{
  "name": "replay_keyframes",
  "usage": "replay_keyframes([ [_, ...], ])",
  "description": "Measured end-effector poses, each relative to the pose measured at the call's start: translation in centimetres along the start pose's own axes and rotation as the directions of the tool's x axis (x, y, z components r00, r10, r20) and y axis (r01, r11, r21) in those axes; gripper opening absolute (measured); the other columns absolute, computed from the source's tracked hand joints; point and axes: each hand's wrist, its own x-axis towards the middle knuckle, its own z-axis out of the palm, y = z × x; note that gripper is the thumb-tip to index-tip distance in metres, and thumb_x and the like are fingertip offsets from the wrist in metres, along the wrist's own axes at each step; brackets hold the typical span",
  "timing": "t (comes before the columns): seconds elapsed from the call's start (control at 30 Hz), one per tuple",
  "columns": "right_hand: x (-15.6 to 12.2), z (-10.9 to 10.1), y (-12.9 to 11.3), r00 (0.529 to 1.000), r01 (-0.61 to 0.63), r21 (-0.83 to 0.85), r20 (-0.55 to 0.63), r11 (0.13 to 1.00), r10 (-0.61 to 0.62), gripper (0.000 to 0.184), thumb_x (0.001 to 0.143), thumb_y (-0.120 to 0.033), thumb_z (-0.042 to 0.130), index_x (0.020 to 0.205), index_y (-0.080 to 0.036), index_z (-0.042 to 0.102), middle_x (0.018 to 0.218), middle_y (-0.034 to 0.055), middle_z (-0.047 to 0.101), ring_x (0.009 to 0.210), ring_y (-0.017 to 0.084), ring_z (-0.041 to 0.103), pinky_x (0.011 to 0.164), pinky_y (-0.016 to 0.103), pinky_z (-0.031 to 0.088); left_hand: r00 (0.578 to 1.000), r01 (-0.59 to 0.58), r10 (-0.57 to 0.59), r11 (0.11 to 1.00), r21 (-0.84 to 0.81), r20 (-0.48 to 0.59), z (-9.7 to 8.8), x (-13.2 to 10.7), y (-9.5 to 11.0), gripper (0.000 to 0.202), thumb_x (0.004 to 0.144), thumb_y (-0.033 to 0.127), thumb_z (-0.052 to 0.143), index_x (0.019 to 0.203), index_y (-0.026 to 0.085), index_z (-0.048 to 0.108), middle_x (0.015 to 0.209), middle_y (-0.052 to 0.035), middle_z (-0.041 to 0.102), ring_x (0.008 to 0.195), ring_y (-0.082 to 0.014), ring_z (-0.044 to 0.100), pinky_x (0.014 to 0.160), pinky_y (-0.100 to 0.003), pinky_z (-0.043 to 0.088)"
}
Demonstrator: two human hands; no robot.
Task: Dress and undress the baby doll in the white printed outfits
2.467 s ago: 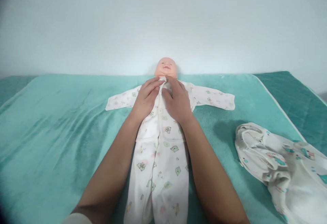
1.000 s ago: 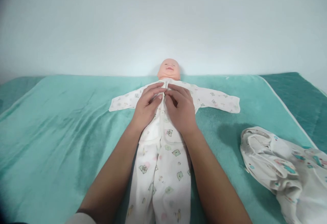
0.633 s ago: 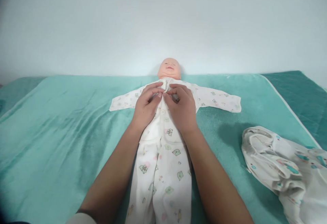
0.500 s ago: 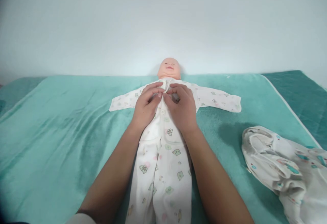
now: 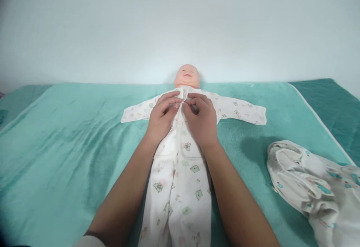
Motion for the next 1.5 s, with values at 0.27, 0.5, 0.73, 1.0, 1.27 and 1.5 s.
replay_keyframes([
  [0.27,0.2,0.0,0.1,0.997,-0.074,0.082,-0.017,0.994,0.076,0.002,0.085,-0.023,0.066,0.083,-0.024,0.065,0.111,0.0015,0.072,0.106,0.020,0.065,0.097,0.040,0.050,0.999,-0.046,0.045,0.998,0.033,0.028,-0.1,0.1,-0.1,0.027,0.099,0.024,0.049,0.109,0.029,0.074,0.138,-0.0015,0.064,0.133,-0.0199,0.056,0.120,-0.042,0.041],
  [0.5,0.1,0.0,0.2,0.985,-0.149,0.218,-0.054,0.964,0.165,0.007,0.090,-0.029,0.061,0.091,-0.022,0.063,0.117,0.0037,0.070,0.104,0.019,0.065,0.094,0.037,0.052,0.994,-0.092,0.085,0.991,0.094,0.069,-0.2,-0.2,-0.2,0.035,0.099,0.018,0.045,0.108,0.032,0.075,0.144,0.0002,0.060,0.136,-0.0196,0.053,0.120,-0.042,0.041],
  [0.73,-0.5,-0.3,-0.7,0.996,0.023,0.036,-0.091,0.999,-0.019,0.028,0.095,-0.032,0.058,0.070,-0.021,0.056,0.113,0.0069,0.068,0.108,0.020,0.064,0.097,0.038,0.050,0.991,-0.129,0.130,0.990,0.058,-0.014,0.2,-0.8,0.3,0.021,0.095,0.018,0.054,0.102,0.026,0.072,0.137,-0.0039,0.065,0.131,-0.0203,0.059,0.116,-0.042,0.046],
  [1.0,-3.3,-0.4,-0.5,0.991,0.131,-0.042,-0.015,0.991,-0.132,0.022,0.096,-0.028,0.057,0.074,-0.022,0.060,0.118,0.0079,0.068,0.117,0.023,0.061,0.102,0.043,0.047,0.986,-0.168,0.167,0.979,0.117,0.021,-0.1,-3.7,0.4,0.020,0.098,0.023,0.053,0.108,0.026,0.070,0.143,-0.0036,0.062,0.141,-0.0213,0.049,0.122,-0.047,0.037],
  [1.27,-5.5,-2.1,-0.4,0.999,0.021,0.071,0.033,0.997,-0.024,0.011,0.094,-0.029,0.063,0.088,-0.023,0.069,0.136,0.0067,0.062,0.124,0.022,0.058,0.101,0.041,0.050,0.994,-0.101,0.099,0.995,0.020,0.054,-0.8,-4.4,0.5,0.012,0.094,0.020,0.059,0.095,0.025,0.070,0.144,-0.0016,0.062,0.146,-0.0211,0.044,0.126,-0.049,0.032],
  [1.5,-5.6,-2.4,-0.9,0.999,0.053,0.071,-0.012,0.996,-0.053,0.020,0.097,-0.027,0.062,0.085,-0.027,0.077,0.126,0.0028,0.068,0.122,0.022,0.060,0.107,0.044,0.047,0.989,-0.060,0.068,0.996,-0.065,0.129,-1.4,-4.3,0.4,0.012,0.095,0.027,0.061,0.100,0.026,0.071,0.149,-0.0029,0.057,0.151,-0.0220,0.037,0.128,-0.052,0.029],
])
